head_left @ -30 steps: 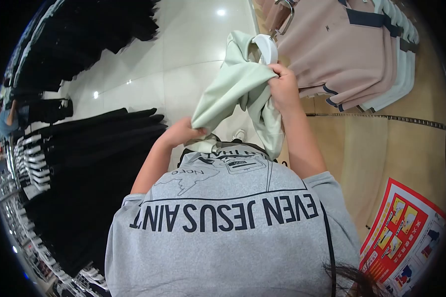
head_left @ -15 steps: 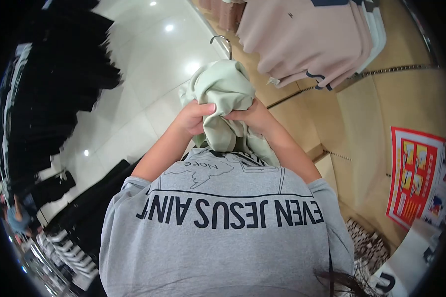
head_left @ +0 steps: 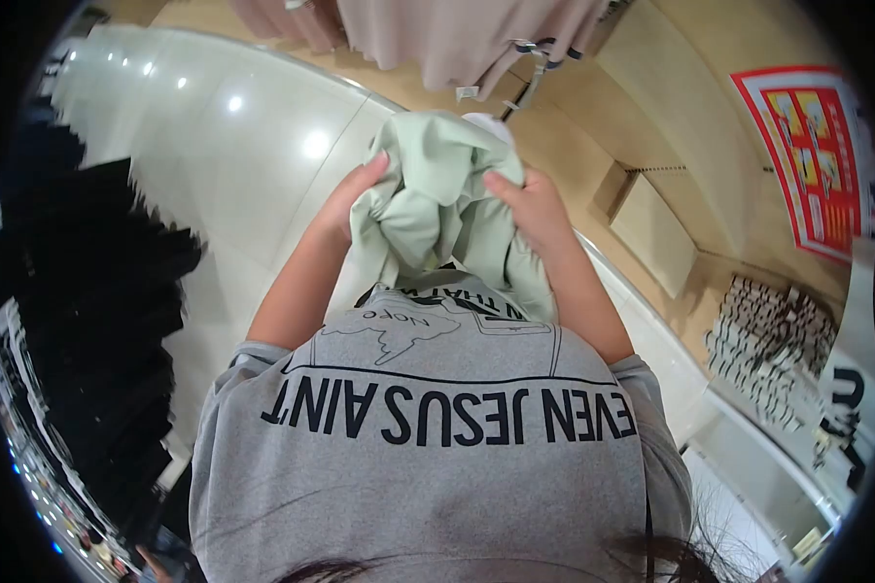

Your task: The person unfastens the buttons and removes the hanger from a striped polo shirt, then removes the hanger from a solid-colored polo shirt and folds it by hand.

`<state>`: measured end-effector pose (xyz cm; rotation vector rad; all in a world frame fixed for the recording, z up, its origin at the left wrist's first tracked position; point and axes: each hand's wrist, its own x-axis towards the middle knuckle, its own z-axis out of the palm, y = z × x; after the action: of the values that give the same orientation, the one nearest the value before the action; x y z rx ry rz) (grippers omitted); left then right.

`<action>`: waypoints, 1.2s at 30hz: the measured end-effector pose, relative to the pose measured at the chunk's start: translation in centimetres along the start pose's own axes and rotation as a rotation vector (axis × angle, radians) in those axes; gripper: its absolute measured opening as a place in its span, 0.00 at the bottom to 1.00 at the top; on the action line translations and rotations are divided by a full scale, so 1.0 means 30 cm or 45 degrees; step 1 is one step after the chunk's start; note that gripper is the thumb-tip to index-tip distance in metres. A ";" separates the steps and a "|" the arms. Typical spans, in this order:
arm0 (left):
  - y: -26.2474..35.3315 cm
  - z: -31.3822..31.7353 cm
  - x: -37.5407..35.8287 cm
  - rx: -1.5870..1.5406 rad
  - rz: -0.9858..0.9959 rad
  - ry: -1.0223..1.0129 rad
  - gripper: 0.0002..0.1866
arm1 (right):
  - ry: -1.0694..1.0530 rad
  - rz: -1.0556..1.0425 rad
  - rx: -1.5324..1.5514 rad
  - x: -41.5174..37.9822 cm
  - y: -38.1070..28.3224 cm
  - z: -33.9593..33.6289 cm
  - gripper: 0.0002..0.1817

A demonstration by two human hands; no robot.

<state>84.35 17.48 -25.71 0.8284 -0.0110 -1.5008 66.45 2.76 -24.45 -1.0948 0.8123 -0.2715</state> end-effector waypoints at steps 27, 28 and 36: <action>-0.761 0.787 0.039 0.747 -0.150 -0.169 0.21 | 0.430 -0.345 0.243 -0.990 0.227 -0.749 0.15; -0.765 0.745 0.079 0.864 -0.193 -0.211 0.21 | 0.477 -0.357 0.320 -1.033 0.240 -0.777 0.15; -0.869 0.934 0.213 1.893 -0.248 -0.623 0.25 | 0.941 -0.456 0.574 -1.333 0.338 -0.946 0.15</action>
<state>48.92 2.42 -20.85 1.5725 -1.5961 -1.7190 17.15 10.87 -21.29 -0.6914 1.1252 -1.1525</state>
